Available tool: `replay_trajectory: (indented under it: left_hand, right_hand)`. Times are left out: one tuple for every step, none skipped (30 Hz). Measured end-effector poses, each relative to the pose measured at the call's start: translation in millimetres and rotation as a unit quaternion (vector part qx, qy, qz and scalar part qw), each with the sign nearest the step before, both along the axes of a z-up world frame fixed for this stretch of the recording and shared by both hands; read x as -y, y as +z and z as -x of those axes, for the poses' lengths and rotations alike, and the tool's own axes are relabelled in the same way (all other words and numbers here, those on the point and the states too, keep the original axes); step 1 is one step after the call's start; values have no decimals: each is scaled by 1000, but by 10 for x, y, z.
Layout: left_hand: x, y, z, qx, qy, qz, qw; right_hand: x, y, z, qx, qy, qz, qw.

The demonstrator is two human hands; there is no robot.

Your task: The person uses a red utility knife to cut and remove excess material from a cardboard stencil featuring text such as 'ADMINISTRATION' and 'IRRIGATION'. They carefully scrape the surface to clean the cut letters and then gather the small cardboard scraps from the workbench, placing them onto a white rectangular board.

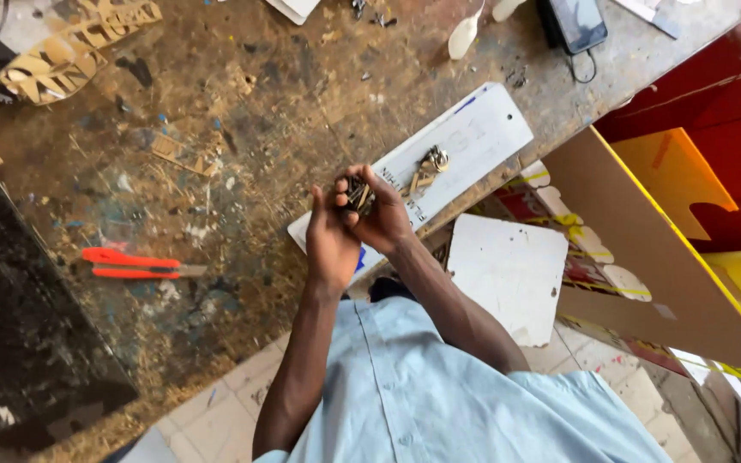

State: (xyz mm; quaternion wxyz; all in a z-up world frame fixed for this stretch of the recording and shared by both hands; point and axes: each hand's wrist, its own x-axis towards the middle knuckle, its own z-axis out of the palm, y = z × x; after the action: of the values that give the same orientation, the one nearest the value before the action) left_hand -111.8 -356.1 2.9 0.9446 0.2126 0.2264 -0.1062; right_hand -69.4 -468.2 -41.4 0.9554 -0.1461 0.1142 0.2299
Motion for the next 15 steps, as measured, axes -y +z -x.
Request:
replay_trajectory:
  left_hand:
    - [30,22,-18,27,13,-1,1000]
    - [60,43,-22,53,26,-2,998]
    - [40,198,82,45,31,-5,999]
    - [50,348,52,82,34,-44,995]
    - [43,503,37,117,38,-83,989]
    - [36,489,-4,128,44,-81,988]
    - [19,468,-39,140,14,-134,981]
    - [-57,460,50,138,-18,-194,971]
    - [-61,449,-8,135,-12,-198,971]
    - [-78,410,-50,140,-38,-204,968]
    - [-98,372,-96,146,-64,-209,965]
    - [-80,348,-139,148,-61,-209,965]
    - [-70,335,-191,166,-69,-222,958]
    - [-62,313,-192,180,-82,-232,953]
    - [-44,296,-172,176,-85,-229,954]
  right_hand:
    - [69,15,-49,5,1,7,1000]
    - [138,30,-83,9,1,16,1000]
    - [190,73,-1,0,6,14,1000]
    - [276,134,-70,-16,-5,5,1000]
    - [346,204,-129,-32,-16,-4,999]
    - [435,309,-156,-21,-11,-2,1000]
    - [515,406,-175,-31,-32,1,999]
    - [529,481,-62,-54,-51,-3,997]
    - [565,487,-128,-56,-44,-6,997]
    - [606,468,-126,-52,-65,-11,996]
    - [642,451,-127,-49,-86,-16,995]
    - [672,440,-125,-47,-83,-16,995]
    - [695,438,-133,-49,-90,-11,995]
    - [720,431,-66,-58,-103,-4,993]
    - [784,346,-26,-62,-106,-1,992]
